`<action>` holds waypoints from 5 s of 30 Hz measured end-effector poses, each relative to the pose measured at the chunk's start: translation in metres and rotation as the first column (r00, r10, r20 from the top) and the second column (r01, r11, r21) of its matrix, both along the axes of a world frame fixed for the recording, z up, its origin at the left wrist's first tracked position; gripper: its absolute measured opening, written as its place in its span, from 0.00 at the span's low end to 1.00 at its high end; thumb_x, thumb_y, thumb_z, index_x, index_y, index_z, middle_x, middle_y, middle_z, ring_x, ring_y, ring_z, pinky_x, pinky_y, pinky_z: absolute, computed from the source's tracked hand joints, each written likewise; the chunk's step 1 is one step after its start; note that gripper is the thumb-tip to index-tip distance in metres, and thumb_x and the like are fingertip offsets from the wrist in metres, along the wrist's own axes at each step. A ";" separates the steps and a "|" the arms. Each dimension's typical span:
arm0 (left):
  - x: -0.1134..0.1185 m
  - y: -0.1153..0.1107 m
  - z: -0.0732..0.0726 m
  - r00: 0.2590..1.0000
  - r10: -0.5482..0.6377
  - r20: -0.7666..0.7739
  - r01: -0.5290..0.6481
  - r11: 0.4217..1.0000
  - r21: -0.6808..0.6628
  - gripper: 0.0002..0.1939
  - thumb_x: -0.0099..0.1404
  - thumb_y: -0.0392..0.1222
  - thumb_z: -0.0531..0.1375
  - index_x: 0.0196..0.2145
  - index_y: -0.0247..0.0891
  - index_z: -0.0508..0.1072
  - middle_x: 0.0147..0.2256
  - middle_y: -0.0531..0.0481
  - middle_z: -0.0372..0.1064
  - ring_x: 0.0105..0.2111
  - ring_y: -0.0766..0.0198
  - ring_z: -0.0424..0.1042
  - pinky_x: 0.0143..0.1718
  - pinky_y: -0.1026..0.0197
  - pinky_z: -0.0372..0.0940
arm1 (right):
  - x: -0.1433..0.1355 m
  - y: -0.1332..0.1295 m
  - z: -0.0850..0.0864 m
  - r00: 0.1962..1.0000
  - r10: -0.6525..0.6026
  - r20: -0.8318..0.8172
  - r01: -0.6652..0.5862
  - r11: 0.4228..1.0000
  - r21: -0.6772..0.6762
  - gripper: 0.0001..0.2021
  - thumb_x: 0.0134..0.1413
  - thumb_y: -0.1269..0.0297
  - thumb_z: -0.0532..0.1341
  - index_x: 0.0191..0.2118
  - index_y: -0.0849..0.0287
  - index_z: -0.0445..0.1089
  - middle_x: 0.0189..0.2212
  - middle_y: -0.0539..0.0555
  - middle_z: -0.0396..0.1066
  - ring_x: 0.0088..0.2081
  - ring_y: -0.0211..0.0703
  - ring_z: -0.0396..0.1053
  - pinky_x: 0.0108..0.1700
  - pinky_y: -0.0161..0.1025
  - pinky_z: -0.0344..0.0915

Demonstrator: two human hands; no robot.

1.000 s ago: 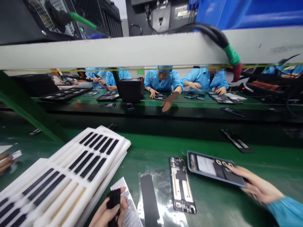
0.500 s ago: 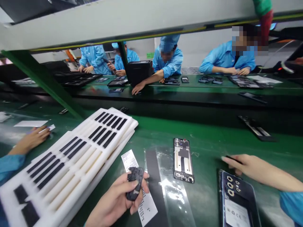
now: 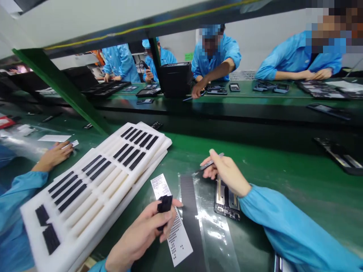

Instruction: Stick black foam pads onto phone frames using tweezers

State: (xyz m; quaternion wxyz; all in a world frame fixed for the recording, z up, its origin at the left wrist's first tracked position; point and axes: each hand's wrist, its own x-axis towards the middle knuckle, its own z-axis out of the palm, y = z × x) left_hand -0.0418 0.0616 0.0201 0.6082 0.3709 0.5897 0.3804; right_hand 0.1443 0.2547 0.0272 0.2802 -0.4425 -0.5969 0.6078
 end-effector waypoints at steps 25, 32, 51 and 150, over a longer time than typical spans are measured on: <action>0.024 0.100 -0.028 0.073 -0.201 -0.977 0.642 0.759 -0.108 0.38 0.59 0.24 0.48 0.68 0.29 0.55 0.69 0.38 0.50 0.55 0.42 0.67 0.42 0.45 0.74 | 0.014 0.032 -0.050 0.989 0.123 0.076 -0.133 0.981 0.142 0.33 0.53 0.31 0.59 0.35 0.63 0.76 0.29 0.59 0.80 0.34 0.47 0.79 0.40 0.40 0.73; 0.019 0.101 -0.031 0.314 -0.235 -0.920 0.589 0.808 -0.005 0.37 0.61 0.24 0.48 0.68 0.33 0.57 0.70 0.42 0.50 0.58 0.40 0.64 0.50 0.40 0.70 | 0.011 0.031 -0.052 0.994 0.107 0.036 -0.111 0.986 0.125 0.33 0.51 0.31 0.60 0.34 0.62 0.77 0.29 0.58 0.80 0.34 0.47 0.79 0.40 0.40 0.74; 0.033 0.044 0.048 0.775 -0.124 0.620 0.081 0.992 0.097 0.08 0.72 0.37 0.53 0.44 0.33 0.69 0.27 0.51 0.65 0.21 0.71 0.63 0.24 0.66 0.57 | 0.045 -0.059 0.047 0.996 0.083 -0.015 -0.069 0.903 0.425 0.15 0.67 0.53 0.58 0.38 0.53 0.80 0.37 0.53 0.80 0.42 0.46 0.78 0.46 0.37 0.73; 0.196 0.060 -0.033 0.184 -0.445 -0.876 0.972 0.218 0.093 0.35 0.54 0.26 0.55 0.57 0.53 0.70 0.70 0.44 0.50 0.43 0.50 0.77 0.35 0.47 0.76 | 0.267 -0.056 -0.032 0.945 0.047 0.323 0.102 0.898 -0.429 0.23 0.63 0.58 0.54 0.18 0.63 0.68 0.08 0.50 0.64 0.07 0.26 0.46 0.11 0.27 0.41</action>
